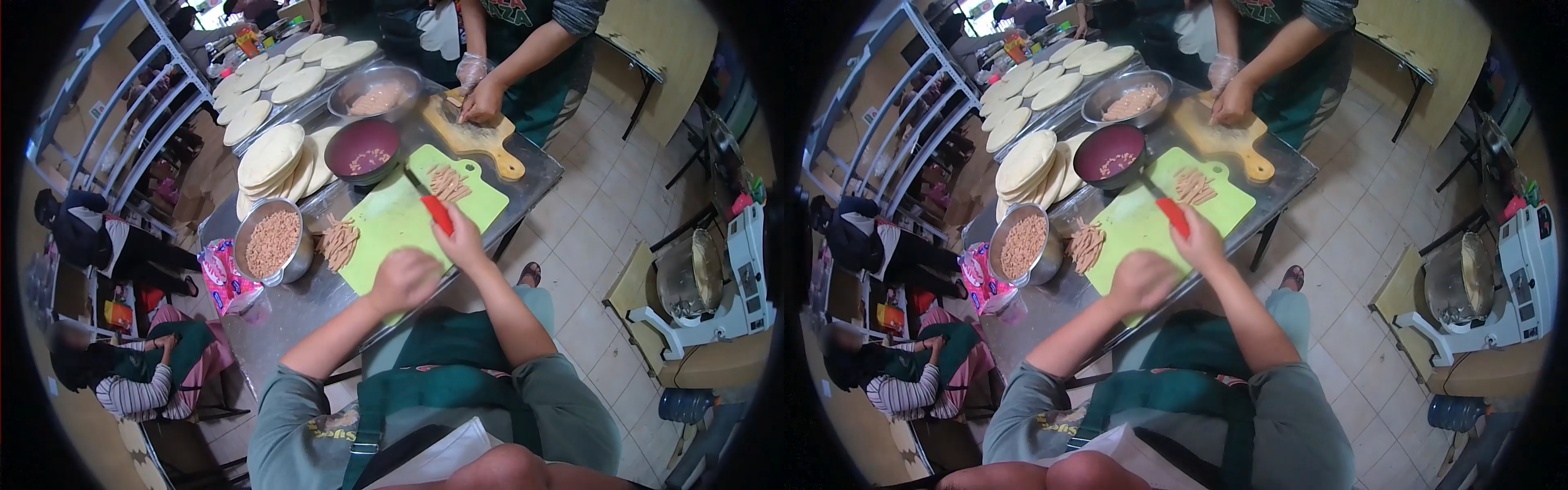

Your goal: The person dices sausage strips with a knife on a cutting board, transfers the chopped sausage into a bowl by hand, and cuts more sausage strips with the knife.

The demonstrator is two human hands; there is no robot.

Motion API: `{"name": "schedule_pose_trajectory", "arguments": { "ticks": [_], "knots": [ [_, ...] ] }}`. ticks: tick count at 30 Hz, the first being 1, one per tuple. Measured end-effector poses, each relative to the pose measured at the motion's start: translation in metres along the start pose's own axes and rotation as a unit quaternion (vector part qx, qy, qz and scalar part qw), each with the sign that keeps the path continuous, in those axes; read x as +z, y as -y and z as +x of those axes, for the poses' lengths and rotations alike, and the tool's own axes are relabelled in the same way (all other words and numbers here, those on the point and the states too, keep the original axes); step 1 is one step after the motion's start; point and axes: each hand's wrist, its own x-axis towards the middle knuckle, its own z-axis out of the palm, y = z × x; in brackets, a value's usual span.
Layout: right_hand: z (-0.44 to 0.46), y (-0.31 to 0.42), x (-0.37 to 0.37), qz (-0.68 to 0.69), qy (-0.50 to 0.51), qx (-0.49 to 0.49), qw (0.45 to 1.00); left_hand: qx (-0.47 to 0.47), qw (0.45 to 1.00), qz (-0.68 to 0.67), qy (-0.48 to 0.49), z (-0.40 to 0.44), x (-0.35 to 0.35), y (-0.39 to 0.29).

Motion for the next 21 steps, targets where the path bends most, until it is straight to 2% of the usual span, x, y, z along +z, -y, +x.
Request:
{"name": "schedule_pose_trajectory", "arguments": {
  "ticks": [2, 3, 4, 5, 6, 8, 12, 15, 16, 18, 20, 21],
  "knots": [
    [0.005, -0.017, -0.009, -0.032, -0.033, -0.029, 0.999, -0.113, 0.993, 0.036, 0.023, 0.012, 0.012, 0.021],
    [0.007, -0.026, -0.011, -0.024, -0.050, 0.002, 0.998, -0.151, 0.987, 0.058, 0.021, 0.020, 0.020, 0.033],
    [0.009, -0.035, -0.011, -0.017, -0.066, 0.034, 0.997, -0.151, 0.987, 0.059, 0.021, 0.026, 0.029, 0.045],
    [0.010, -0.042, -0.009, -0.005, -0.101, -0.016, 0.995, -0.187, 0.979, 0.071, 0.026, 0.033, 0.039, 0.057],
    [0.010, -0.044, -0.010, -0.004, -0.100, -0.016, 0.995, -0.225, 0.971, 0.082, 0.030, 0.039, 0.048, 0.067],
    [0.011, -0.044, -0.010, 0.048, -0.065, 0.072, 0.994, -0.243, 0.963, 0.104, 0.054, 0.052, 0.064, 0.083],
    [0.014, -0.065, -0.008, 0.132, -0.119, 0.019, 0.984, -0.301, 0.930, 0.158, 0.139, 0.080, 0.089, 0.099],
    [0.010, -0.067, -0.015, 0.229, -0.104, 0.144, 0.957, -0.298, 0.931, 0.152, 0.142, 0.092, 0.107, 0.108],
    [0.010, -0.070, -0.013, 0.230, -0.102, 0.145, 0.957, -0.291, 0.933, 0.148, 0.152, 0.093, 0.111, 0.109],
    [0.011, -0.070, -0.009, 0.196, -0.136, 0.089, 0.967, -0.280, 0.935, 0.166, 0.144, 0.092, 0.114, 0.110],
    [0.009, -0.066, -0.013, 0.202, -0.124, 0.105, 0.966, -0.266, 0.936, 0.181, 0.139, 0.092, 0.118, 0.112],
    [0.009, -0.064, -0.015, 0.207, -0.111, 0.119, 0.965, -0.246, 0.955, 0.141, 0.088, 0.091, 0.118, 0.114]
  ]
}}
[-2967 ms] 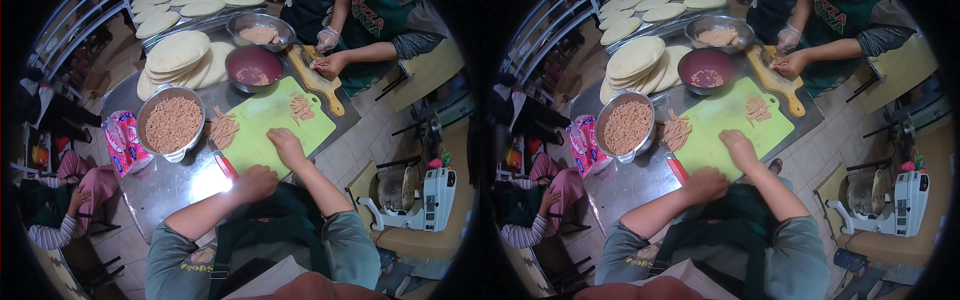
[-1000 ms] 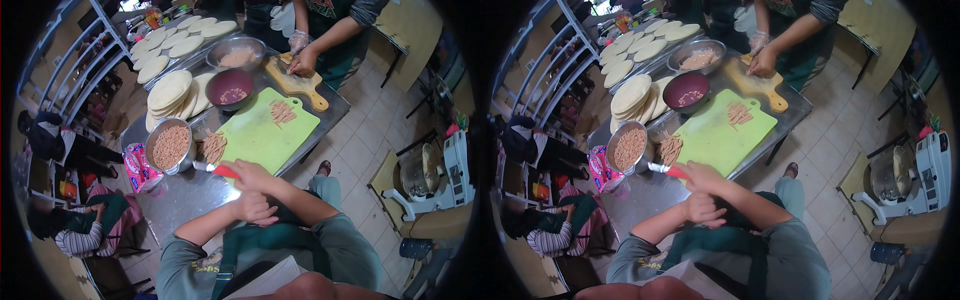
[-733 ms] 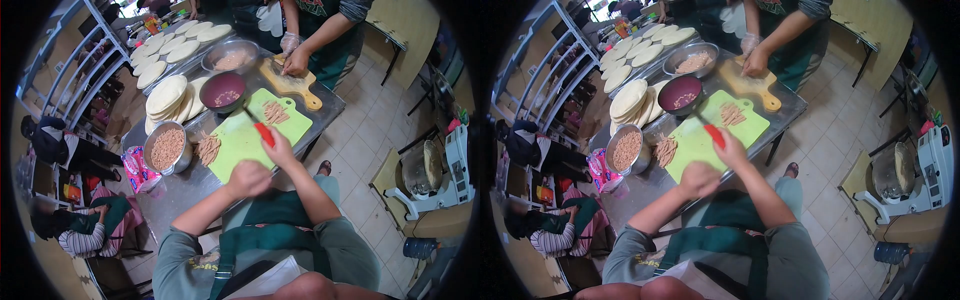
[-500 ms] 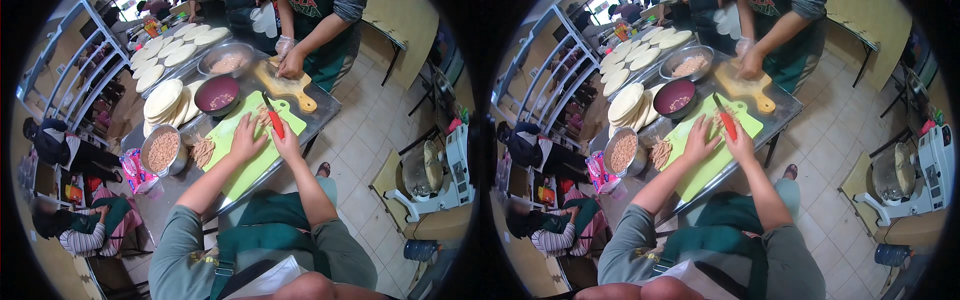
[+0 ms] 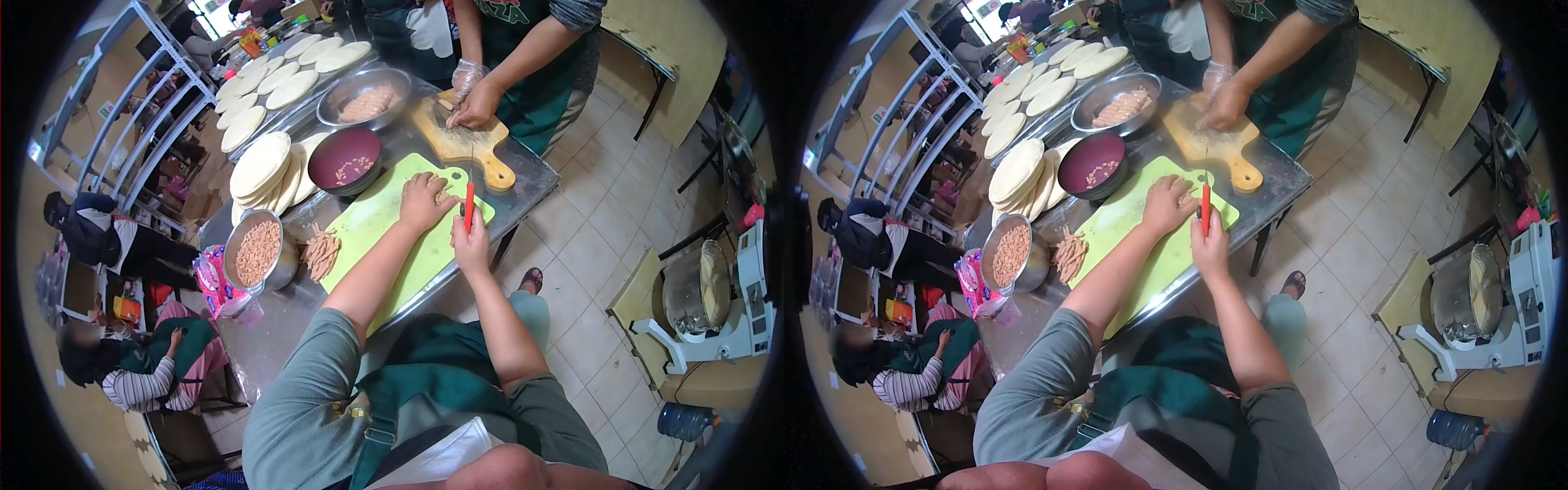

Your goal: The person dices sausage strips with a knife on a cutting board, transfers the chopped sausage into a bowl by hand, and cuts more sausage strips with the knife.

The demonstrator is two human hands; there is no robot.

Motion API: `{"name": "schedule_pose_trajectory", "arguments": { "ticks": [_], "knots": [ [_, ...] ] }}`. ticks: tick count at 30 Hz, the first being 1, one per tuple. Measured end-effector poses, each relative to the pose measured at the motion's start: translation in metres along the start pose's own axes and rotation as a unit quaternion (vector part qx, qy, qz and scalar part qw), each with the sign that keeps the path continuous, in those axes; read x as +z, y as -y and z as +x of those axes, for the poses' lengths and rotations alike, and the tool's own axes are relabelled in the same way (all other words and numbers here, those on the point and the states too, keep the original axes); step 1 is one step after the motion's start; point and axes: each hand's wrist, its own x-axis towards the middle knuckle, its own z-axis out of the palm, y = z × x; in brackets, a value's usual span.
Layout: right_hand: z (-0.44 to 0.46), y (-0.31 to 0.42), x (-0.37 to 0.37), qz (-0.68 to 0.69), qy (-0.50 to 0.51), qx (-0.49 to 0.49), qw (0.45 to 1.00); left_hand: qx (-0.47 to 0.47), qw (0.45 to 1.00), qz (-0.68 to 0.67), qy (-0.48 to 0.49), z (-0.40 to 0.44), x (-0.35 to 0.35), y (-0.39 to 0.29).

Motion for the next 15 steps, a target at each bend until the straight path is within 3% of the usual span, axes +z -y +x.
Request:
{"name": "schedule_pose_trajectory", "arguments": {
  "ticks": [4, 15],
  "knots": [
    [-0.001, -0.005, 0.002, -0.006, -0.008, -0.014, 1.000, 0.053, 0.995, -0.055, -0.059, -0.004, -0.002, 0.006],
    [0.001, -0.010, 0.004, -0.022, -0.030, -0.026, 0.999, 0.024, 0.999, -0.024, -0.035, -0.066, -0.053, 0.038]
  ]
}}
